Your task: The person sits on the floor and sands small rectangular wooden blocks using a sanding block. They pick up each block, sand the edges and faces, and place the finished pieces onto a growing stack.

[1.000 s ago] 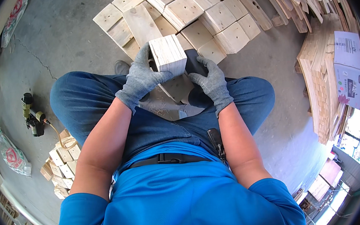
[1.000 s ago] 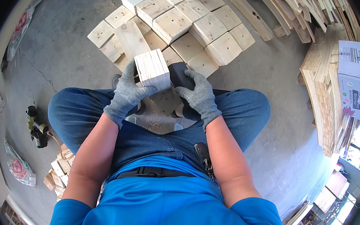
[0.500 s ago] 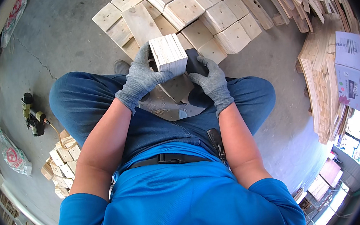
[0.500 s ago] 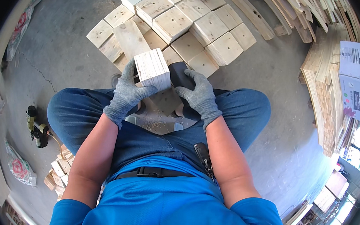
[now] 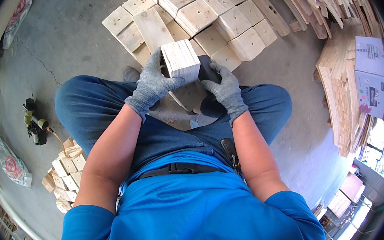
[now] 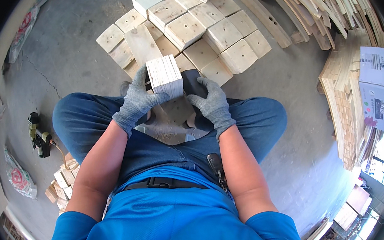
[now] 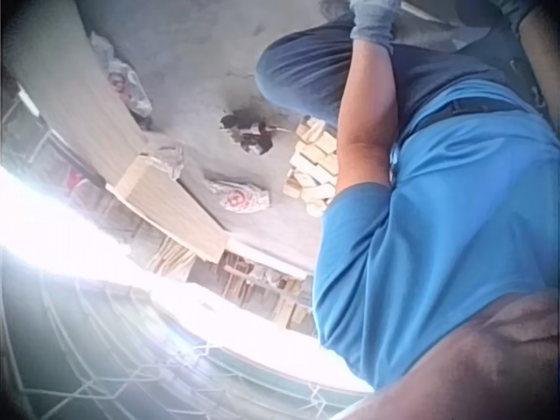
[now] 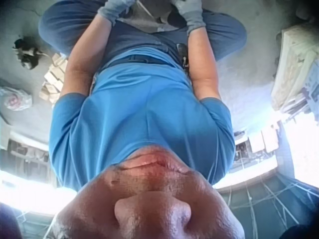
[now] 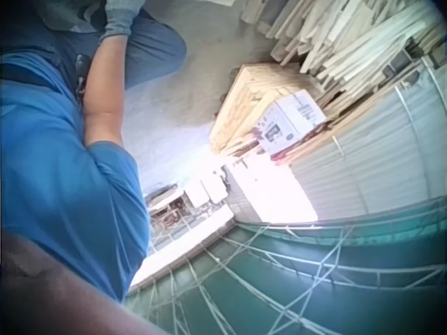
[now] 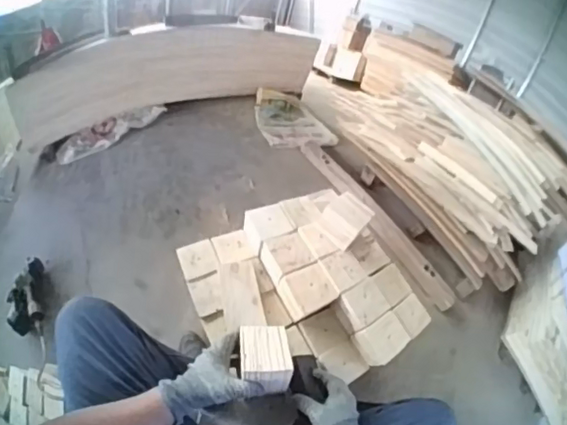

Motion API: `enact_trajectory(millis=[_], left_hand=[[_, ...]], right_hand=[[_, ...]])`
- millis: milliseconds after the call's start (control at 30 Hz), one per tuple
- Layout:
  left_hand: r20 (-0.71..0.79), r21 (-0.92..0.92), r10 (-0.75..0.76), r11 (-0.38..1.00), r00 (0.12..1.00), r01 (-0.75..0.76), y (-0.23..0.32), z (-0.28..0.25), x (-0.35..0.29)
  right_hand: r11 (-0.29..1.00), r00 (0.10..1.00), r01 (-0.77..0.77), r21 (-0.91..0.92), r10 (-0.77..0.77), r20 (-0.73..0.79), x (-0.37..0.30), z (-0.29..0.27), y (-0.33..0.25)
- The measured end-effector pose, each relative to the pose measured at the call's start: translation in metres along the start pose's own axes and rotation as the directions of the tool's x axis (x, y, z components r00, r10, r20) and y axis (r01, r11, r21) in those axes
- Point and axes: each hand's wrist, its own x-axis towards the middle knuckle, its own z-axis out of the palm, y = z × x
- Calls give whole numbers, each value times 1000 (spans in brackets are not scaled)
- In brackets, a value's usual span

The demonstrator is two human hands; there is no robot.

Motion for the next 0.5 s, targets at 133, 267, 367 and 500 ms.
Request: enact_trajectory(millis=[133, 267, 367, 500], left_hand=[[-6, -19, 25, 1000, 1000, -25, -2, 1, 0], [-6, -51, 8, 999, 1000, -8, 1, 2, -1], [-25, -63, 16, 998, 1000, -18, 2, 4, -2], [-79, -71, 54, 996, 995, -59, -11, 7, -3]], right_hand=[[1000, 1000, -8, 13, 8, 8, 1, 2, 2], [1000, 1000, -3, -12, 4, 4, 0, 2, 4], [999, 1000, 15, -33, -15, -2, 0, 2, 4], [999, 1000, 25, -26, -25, -2, 0, 3, -1]])
